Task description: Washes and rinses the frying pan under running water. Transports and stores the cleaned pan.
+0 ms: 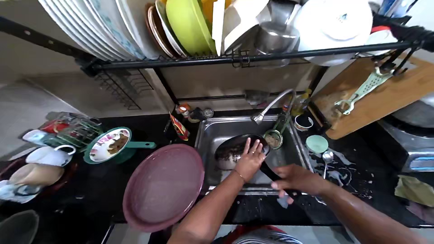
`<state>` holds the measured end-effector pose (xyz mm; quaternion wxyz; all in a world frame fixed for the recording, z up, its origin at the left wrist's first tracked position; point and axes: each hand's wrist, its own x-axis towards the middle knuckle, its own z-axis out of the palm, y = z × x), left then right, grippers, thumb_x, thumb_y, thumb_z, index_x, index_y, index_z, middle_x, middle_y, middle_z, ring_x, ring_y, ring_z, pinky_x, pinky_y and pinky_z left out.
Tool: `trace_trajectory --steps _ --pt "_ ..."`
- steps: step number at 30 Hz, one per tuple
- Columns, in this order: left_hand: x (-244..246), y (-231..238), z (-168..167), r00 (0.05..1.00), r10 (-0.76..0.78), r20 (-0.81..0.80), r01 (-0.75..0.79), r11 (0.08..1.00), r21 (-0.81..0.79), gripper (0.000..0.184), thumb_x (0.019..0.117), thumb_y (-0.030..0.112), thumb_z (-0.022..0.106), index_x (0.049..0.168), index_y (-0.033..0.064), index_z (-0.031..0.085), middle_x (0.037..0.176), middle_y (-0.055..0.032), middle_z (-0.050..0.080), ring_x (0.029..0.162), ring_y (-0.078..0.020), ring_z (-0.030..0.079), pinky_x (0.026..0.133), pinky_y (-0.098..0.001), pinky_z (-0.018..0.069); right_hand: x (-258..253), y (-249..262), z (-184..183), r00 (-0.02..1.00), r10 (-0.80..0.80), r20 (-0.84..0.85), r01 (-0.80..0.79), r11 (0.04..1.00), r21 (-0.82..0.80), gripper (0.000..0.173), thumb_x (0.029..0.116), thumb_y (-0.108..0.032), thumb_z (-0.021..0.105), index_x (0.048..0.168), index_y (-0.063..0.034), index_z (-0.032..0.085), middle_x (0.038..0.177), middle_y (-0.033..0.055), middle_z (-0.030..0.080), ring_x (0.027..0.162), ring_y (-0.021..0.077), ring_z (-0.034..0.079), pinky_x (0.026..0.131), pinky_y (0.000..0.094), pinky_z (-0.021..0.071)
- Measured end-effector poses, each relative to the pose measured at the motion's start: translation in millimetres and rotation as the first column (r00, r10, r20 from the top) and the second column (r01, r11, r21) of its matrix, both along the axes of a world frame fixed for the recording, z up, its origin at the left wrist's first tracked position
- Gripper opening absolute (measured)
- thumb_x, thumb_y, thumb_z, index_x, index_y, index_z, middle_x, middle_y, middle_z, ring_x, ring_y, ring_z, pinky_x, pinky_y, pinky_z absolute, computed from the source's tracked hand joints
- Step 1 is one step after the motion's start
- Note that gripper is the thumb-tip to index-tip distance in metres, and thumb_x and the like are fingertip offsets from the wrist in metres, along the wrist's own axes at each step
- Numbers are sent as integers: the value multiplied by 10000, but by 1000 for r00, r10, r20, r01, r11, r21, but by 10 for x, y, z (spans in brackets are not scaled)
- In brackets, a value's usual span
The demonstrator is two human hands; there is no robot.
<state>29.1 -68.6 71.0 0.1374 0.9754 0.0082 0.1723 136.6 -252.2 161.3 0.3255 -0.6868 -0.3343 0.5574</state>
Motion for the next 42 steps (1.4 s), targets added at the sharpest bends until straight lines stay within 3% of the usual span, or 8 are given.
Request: trace_trajectory --steps 3,7,14,19,23,28,32,42 --pt "9 -57 -116 992 -128 -4 127 982 138 230 1024 36 532 1167 16 711 1501 -162 556 1472 -377 423 1209 -654 243 -186 -39 -254 998 58 -27 -61 989 -137 446 962 -74 675 1363 -42 481 940 103 673 690 204 707 659 376 632" --pt "19 -150 -193 974 -225 21 215 952 216 464 957 -63 591 1404 61 605 1592 -176 440 1509 -362 365 1211 -654 238 -356 -210 -528 992 -88 88 109 955 -275 589 1018 -97 573 1542 -117 305 865 77 579 546 147 564 512 310 520" --pt "-130 -481 -216 995 -18 97 10 997 80 683 894 -49 673 1531 116 489 1615 -202 393 1513 -370 354 1194 -681 226 -521 -440 -976 927 -170 335 235 958 -163 327 1011 -231 652 1246 -7 612 784 89 599 589 166 541 573 350 485" --pt "-778 -751 -229 999 -16 -37 16 1000 -2 648 892 -44 683 1505 83 515 1650 -162 347 1556 -326 267 1221 -690 141 -314 -632 -1098 948 -290 131 303 949 -91 287 1019 -147 606 1284 -42 571 617 2 481 439 89 416 413 265 381" --pt "-1602 -983 -677 967 255 12 -255 967 8 466 865 -7 734 1319 82 684 1550 -125 512 1493 -330 402 1197 -701 218 -47 -836 -1147 963 -236 132 245 968 -58 320 1018 -102 587 1333 -57 551 592 -9 455 414 86 396 388 256 362" --pt "-2546 -1543 -1173 796 604 -47 -605 795 -32 329 896 23 686 1221 28 732 1437 -176 610 1429 -436 462 1140 -786 210 221 -1048 -1313 930 -89 358 100 995 -13 385 996 -112 637 1373 -66 574 689 78 557 444 140 436 423 327 399" --pt "-2938 -2214 -1292 619 774 -131 -785 607 -123 244 939 45 651 1160 16 749 1362 -182 662 1408 -457 479 1142 -801 170 287 -1156 -1453 829 -5 559 -46 996 78 403 959 -68 682 1345 15 603 968 269 668 748 352 620 704 574 500" --pt "-3721 -3392 -1359 221 806 -549 -975 167 -147 291 1009 103 560 1239 17 717 1412 -150 635 1500 -388 370 1203 -735 5 92 -1340 -1533 691 63 720 -169 983 76 506 976 -105 669 1432 58 523 1214 389 629 1120 545 621 980 693 445"
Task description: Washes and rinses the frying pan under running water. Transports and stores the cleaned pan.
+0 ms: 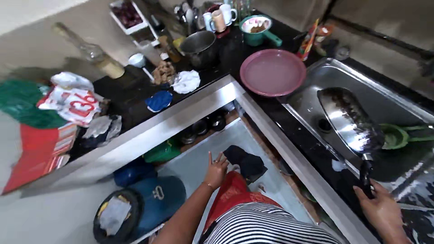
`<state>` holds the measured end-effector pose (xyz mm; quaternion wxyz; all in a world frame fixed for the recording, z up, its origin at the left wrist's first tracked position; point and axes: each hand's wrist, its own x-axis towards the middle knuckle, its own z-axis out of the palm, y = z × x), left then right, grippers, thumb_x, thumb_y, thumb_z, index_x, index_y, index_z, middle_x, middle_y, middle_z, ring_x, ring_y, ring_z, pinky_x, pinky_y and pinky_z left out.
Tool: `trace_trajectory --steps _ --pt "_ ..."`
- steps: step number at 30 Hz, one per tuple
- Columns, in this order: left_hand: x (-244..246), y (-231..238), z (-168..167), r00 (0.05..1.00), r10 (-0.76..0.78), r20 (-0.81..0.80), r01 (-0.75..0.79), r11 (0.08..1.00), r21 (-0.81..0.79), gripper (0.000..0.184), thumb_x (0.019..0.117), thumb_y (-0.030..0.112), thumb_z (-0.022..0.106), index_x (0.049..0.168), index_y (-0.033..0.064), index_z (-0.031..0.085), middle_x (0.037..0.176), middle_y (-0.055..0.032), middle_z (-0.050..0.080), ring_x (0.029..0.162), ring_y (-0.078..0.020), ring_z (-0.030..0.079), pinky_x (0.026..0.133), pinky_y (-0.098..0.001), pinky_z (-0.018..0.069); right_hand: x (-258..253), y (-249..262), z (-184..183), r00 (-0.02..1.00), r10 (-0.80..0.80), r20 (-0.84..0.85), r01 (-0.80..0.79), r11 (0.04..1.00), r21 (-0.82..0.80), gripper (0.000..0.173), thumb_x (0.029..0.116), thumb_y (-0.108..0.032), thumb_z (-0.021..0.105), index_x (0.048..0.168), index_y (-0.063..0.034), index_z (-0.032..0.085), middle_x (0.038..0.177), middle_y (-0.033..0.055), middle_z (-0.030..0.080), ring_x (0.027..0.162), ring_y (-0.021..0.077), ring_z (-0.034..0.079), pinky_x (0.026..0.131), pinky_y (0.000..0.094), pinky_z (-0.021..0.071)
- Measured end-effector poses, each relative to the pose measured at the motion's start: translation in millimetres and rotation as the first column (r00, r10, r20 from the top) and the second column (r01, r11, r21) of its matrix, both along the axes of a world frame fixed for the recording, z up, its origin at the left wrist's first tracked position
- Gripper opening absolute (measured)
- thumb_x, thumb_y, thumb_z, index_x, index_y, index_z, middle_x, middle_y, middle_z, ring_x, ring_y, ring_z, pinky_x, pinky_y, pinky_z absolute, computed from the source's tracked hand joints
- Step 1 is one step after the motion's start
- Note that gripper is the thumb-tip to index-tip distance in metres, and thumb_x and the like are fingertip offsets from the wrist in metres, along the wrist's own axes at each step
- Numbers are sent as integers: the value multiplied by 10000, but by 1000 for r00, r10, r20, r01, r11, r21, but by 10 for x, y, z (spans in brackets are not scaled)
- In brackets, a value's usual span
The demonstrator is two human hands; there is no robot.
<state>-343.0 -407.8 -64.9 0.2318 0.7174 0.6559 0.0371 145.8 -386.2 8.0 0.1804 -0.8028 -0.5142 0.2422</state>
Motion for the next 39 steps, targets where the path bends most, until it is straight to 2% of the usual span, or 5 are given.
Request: trace_trajectory --steps 7,12,23,31,39 --pt "-411 -165 -100 992 122 -31 -125 984 -128 320 1031 137 537 1292 34 691 1441 -133 615 1533 -360 311 1217 -704 -40 -245 -284 11 999 16 45 -17 1000 18 470 965 -137 671 1320 148 551 1222 406 611 1144 546 609 998 675 447" --pt "-730 -62 -189 990 136 21 -132 980 -149 331 1041 133 523 1312 22 677 1448 -146 607 1534 -363 308 1217 -698 -47 -520 -726 -43 996 30 87 -38 995 97 426 927 -110 635 1225 186 567 1031 384 645 917 487 653 829 633 503" --pt "-2163 -4 -431 948 275 161 -279 960 2 347 1038 105 495 1319 -4 666 1449 -192 594 1502 -416 353 1216 -710 24 -2050 -1169 -31 936 231 267 -259 963 74 421 926 -104 660 1214 192 583 963 347 694 817 474 709 758 604 565" --pt "-2898 -140 -883 861 475 183 -509 801 315 384 973 114 586 1330 -10 658 1477 -256 543 1465 -512 363 1185 -761 115 -3017 -480 -1119 861 489 143 -462 868 -185 355 906 -144 729 1186 63 663 893 273 720 777 469 714 698 671 552" --pt "-2616 -606 -1737 751 646 137 -659 748 81 437 926 58 645 1356 -20 633 1524 -273 484 1493 -508 311 1195 -750 84 -3574 506 -2653 749 662 20 -550 639 -538 357 960 -220 701 1246 -14 643 953 244 728 886 449 718 788 643 547"
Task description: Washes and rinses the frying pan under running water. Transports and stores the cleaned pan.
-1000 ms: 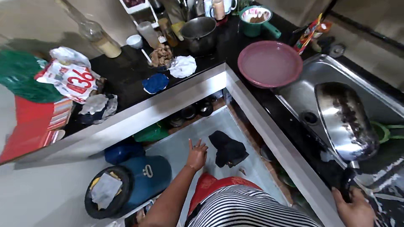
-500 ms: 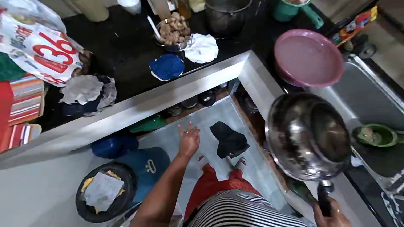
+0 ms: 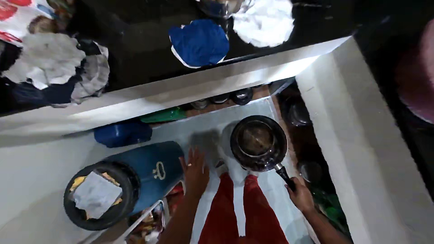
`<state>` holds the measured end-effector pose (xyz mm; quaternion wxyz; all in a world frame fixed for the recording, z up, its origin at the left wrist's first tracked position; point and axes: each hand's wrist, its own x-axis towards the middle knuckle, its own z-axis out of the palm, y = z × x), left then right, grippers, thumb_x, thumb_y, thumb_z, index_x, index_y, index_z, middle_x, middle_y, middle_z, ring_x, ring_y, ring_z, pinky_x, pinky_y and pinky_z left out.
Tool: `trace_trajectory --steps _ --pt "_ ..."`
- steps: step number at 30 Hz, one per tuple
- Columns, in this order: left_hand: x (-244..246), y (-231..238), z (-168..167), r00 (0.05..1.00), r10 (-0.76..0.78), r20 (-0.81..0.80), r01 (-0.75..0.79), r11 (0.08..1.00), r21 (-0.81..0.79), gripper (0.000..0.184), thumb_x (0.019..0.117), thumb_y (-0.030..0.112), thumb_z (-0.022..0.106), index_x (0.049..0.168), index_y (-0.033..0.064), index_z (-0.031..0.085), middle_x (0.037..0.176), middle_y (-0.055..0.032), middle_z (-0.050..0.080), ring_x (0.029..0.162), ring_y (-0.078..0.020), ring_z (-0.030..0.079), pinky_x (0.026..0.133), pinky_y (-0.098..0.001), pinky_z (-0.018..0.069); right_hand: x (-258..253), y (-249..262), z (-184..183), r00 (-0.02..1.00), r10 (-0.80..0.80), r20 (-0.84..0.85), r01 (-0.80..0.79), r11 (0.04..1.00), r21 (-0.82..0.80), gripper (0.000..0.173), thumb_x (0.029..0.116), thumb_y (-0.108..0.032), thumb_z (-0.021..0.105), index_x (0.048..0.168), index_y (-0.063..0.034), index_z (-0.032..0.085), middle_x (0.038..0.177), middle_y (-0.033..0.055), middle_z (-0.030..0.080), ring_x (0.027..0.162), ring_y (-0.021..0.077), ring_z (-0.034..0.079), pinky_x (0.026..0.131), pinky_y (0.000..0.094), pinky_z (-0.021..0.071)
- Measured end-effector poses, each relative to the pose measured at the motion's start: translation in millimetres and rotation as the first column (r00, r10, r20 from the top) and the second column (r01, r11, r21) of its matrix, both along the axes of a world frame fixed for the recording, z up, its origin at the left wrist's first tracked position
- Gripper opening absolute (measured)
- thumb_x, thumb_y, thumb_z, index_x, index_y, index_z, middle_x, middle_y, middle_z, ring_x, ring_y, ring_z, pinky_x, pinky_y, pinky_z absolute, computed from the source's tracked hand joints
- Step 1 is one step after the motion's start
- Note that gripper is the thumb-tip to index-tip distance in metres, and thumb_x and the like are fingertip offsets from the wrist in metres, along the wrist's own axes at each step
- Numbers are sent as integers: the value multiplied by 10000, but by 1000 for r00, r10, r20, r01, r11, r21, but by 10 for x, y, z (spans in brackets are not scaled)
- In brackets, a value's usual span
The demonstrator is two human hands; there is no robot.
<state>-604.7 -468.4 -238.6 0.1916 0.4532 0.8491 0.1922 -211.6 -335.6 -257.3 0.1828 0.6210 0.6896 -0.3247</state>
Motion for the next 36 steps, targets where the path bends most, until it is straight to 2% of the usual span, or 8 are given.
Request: trace_trajectory --steps 3,7,12,17,23,27,31,36 --pt "59 -187 -287 993 76 -87 -70 995 68 526 890 136 665 1380 -44 600 1523 -335 446 1462 -561 326 1163 -779 137 -252 294 -343 998 39 51 -35 996 -77 369 981 -231 679 1277 -19 624 990 250 723 927 453 710 818 642 539" --pt "-311 -85 -222 954 217 -206 -176 964 199 642 967 306 607 1443 -109 488 1544 -409 344 1466 -625 233 1176 -758 114 -488 479 -563 996 51 78 -44 995 -87 392 986 -236 679 1295 -7 604 975 260 717 911 456 708 817 643 538" --pt "-1139 425 98 859 241 -451 -15 893 450 677 1031 372 581 1596 148 284 1735 -68 84 1602 -249 -7 1280 -535 1 -869 607 -537 996 29 82 -26 999 -40 395 973 -225 702 1283 4 616 973 262 717 900 451 705 823 655 529" --pt "-1601 1051 390 796 187 -576 163 850 501 631 1035 395 572 1529 81 334 1672 -213 217 1580 -346 116 1257 -548 67 -1277 694 -616 997 18 81 -17 1000 -22 403 975 -219 690 1293 13 602 1014 271 711 946 460 698 853 653 528" --pt "-2033 1480 221 749 195 -633 172 865 471 731 1059 535 427 1583 53 261 1668 -296 169 1574 -422 85 1229 -604 49 -1873 1063 -1182 998 59 -6 -60 997 -50 429 993 -249 667 1328 8 587 1051 268 712 974 453 701 874 645 531" --pt "-2264 1630 -24 648 328 -688 240 769 593 695 1035 585 437 1595 222 243 1670 -22 250 1576 -180 107 1257 -511 2 -2398 1425 -1709 993 95 -71 -100 992 -71 435 1003 -271 651 1333 1 574 1056 250 709 973 427 701 875 618 540" --pt "-2361 1844 -119 555 489 -673 258 668 698 687 983 665 439 1509 237 328 1462 -10 394 1473 -142 258 1243 -462 37 -2962 1778 -2181 989 109 -103 -114 993 -41 419 1006 -272 637 1333 -20 570 1066 229 706 987 407 696 883 608 537" --pt "-2356 1905 -96 527 551 -647 257 623 739 690 951 694 463 1414 183 431 1370 -13 428 1416 -135 300 1238 -436 56 -3701 2129 -2609 986 104 -133 -105 995 0 450 1014 -266 638 1367 -4 541 1109 244 704 1038 418 693 917 598 530"
